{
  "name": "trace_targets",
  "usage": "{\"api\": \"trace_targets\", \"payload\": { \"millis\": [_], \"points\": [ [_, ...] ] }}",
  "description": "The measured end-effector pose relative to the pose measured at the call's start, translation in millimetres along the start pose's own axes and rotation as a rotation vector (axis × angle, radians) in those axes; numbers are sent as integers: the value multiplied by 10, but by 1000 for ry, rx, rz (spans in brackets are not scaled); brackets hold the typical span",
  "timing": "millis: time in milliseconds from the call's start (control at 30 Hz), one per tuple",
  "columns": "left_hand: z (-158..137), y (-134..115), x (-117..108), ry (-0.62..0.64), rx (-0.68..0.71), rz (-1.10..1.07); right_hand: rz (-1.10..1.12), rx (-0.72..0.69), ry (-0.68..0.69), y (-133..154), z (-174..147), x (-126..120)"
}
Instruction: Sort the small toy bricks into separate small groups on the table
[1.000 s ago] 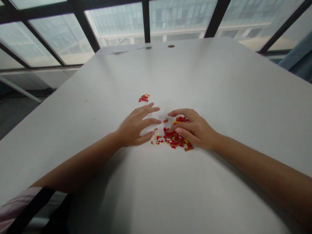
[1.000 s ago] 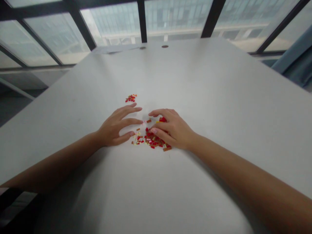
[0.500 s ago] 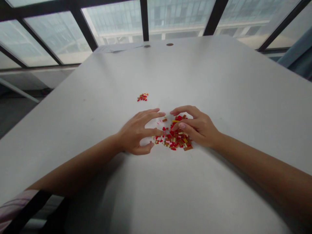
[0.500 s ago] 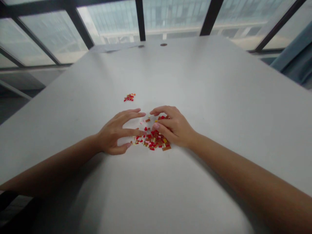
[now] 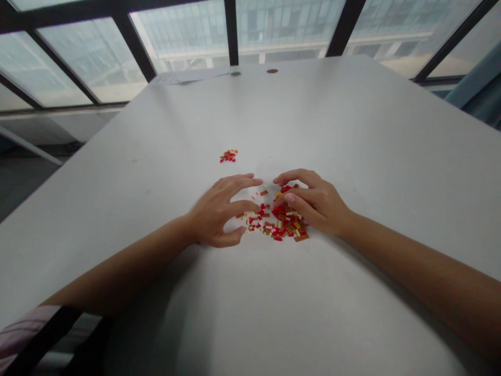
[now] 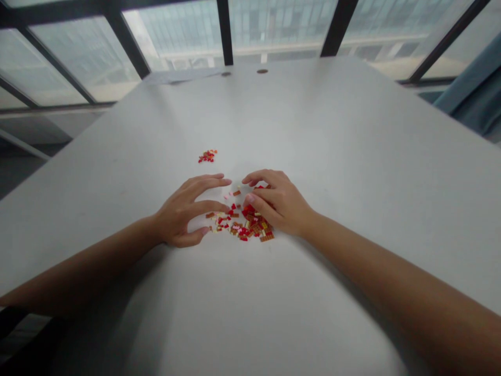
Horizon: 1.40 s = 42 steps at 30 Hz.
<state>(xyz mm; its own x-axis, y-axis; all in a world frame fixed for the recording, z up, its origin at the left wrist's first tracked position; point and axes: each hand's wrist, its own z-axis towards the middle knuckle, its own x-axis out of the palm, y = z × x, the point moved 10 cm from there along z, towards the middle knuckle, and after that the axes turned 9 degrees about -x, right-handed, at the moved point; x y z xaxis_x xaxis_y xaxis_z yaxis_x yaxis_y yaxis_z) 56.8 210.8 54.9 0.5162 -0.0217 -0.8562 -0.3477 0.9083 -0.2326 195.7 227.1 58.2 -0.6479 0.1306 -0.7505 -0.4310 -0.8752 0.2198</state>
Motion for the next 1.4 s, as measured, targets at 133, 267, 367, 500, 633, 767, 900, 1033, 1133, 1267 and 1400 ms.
{"api": "trace_targets", "payload": {
  "millis": [133, 267, 367, 500, 633, 767, 900, 1033, 1133, 1267, 1400],
  "points": [
    [5, -76, 57, 66, 56, -9, 5, 24, 8, -23, -2, 15],
    [-4, -117, 85, 97, 102, -1, -13, 12, -8, -12, -1, -2],
    [-5, -103, 38, 46, 94, 10, -16, 14, -12, -18, -5, -8],
    [0, -154, 5, 16, 113, 10, -15, 26, -12, -38, -5, 1],
    [-2, -234, 75, 80, 157, 31, -35, -1, -30, -18, 4, -9],
    [-6, -198, 50, 41, 141, 60, -23, 20, -25, -41, 0, -7],
    [-1, -115, -13, -32, 78, 110, -21, 28, -19, -46, -5, -5],
    [-2, -105, -3, -31, 67, 132, -96, 33, 15, -43, -23, 21],
    [-2, -88, 23, -18, 55, 141, -204, 76, 135, -90, -49, 96],
    [8, -64, 16, -37, 35, 122, -237, 164, 345, -156, -109, 170],
    [21, -120, 1, -44, 73, 71, -172, 130, 417, 15, -187, 119]
  ]
}}
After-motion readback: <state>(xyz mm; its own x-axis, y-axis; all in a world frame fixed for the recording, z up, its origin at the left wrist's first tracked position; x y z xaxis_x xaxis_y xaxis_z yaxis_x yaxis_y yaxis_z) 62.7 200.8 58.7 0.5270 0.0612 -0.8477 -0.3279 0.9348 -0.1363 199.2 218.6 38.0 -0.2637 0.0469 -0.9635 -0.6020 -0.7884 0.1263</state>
